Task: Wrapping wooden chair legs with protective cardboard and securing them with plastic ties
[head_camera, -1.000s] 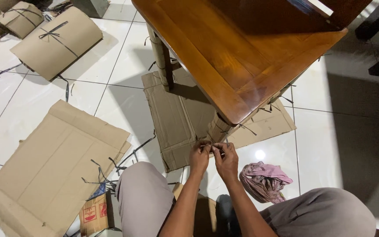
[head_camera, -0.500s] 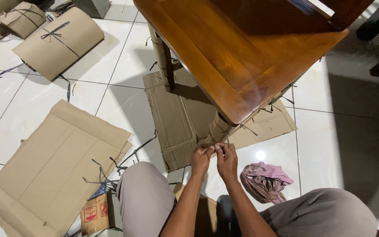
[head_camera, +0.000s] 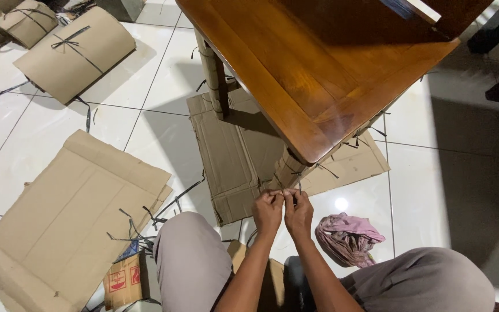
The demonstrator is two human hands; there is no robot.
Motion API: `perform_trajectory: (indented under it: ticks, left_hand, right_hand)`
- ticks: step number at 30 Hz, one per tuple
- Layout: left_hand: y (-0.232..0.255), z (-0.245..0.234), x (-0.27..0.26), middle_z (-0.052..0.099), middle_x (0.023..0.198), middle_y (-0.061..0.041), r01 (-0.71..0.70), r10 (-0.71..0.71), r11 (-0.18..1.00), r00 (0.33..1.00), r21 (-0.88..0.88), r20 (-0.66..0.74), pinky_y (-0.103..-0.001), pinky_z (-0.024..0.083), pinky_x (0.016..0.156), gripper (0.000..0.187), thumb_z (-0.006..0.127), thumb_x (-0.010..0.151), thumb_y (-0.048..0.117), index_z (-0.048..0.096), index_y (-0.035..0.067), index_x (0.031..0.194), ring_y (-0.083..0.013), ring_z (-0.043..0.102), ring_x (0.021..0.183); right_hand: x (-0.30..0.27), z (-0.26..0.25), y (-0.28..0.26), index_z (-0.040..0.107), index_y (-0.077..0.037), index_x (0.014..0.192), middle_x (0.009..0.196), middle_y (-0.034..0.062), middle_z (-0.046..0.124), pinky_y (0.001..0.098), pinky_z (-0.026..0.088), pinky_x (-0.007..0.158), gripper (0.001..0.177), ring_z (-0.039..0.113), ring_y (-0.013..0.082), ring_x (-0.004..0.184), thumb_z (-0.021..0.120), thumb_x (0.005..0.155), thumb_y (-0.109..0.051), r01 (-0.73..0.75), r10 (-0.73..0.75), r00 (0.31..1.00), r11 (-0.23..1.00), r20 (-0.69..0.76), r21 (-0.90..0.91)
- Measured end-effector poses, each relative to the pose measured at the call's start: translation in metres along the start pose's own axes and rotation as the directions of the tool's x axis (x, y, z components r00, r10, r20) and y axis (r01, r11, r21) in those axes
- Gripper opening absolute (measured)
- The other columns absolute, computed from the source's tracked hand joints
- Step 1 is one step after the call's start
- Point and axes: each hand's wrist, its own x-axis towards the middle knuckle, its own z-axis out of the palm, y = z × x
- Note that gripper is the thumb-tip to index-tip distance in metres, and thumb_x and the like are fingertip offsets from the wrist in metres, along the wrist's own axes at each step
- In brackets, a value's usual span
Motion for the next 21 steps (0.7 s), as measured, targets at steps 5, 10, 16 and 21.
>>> perform_trajectory:
  ticks: [5, 10, 16, 21]
  left_hand:
    - [0.002, 0.008, -0.004, 0.076, 0.069, -0.014, -0.016, 0.017, 1.000, 0.996, 0.013, -0.086, -0.038, 0.056, 0.065, 0.013, 0.071, 0.083, 0.017, 0.079, 0.007, 0.084, -0.0244, 0.075, 0.068]
    - [0.010, 0.012, -0.005, 0.074, 0.065, -0.013, -0.004, 0.005, 1.000, 0.995, 0.010, -0.100, -0.039, 0.055, 0.063, 0.014, 0.070, 0.083, 0.017, 0.078, 0.006, 0.079, -0.0253, 0.074, 0.065]
    - [0.029, 0.010, -0.006, 0.072, 0.063, -0.013, 0.032, -0.033, 0.999, 0.996, -0.015, -0.077, -0.040, 0.052, 0.063, 0.019, 0.068, 0.085, 0.019, 0.077, 0.006, 0.074, -0.0235, 0.069, 0.064]
    - [0.016, 0.011, 0.000, 0.072, 0.066, -0.017, 0.054, -0.052, 0.998, 0.996, 0.033, -0.070, -0.040, 0.051, 0.064, 0.025, 0.065, 0.089, 0.020, 0.074, 0.000, 0.076, -0.0254, 0.066, 0.064]
  right_hand:
    - [-0.001, -0.003, -0.008, 0.076, -0.007, 0.094, 0.078, 0.0117, 0.064, 0.0379, 0.057, 0.069, 0.018, 0.070, 0.0249, 0.076, 0.067, 0.101, -0.021, -0.046, 0.047, 0.998, 0.999, -0.031, 0.020]
    - [0.001, -0.007, -0.011, 0.076, -0.005, 0.096, 0.078, 0.0163, 0.067, 0.0379, 0.059, 0.067, 0.016, 0.071, 0.0270, 0.073, 0.069, 0.099, -0.019, -0.085, 0.088, 0.995, 0.994, -0.045, 0.067]
    - [0.005, -0.008, -0.009, 0.074, -0.007, 0.105, 0.071, 0.0112, 0.068, 0.0378, 0.057, 0.066, 0.017, 0.067, 0.0212, 0.065, 0.069, 0.097, -0.021, -0.229, 0.243, 0.968, 0.956, -0.061, 0.185]
    - [0.007, -0.013, -0.006, 0.068, -0.002, 0.107, 0.066, 0.0105, 0.061, 0.0316, 0.051, 0.061, 0.017, 0.059, 0.0191, 0.060, 0.068, 0.098, -0.015, -0.235, 0.275, 0.957, 0.919, -0.089, 0.317]
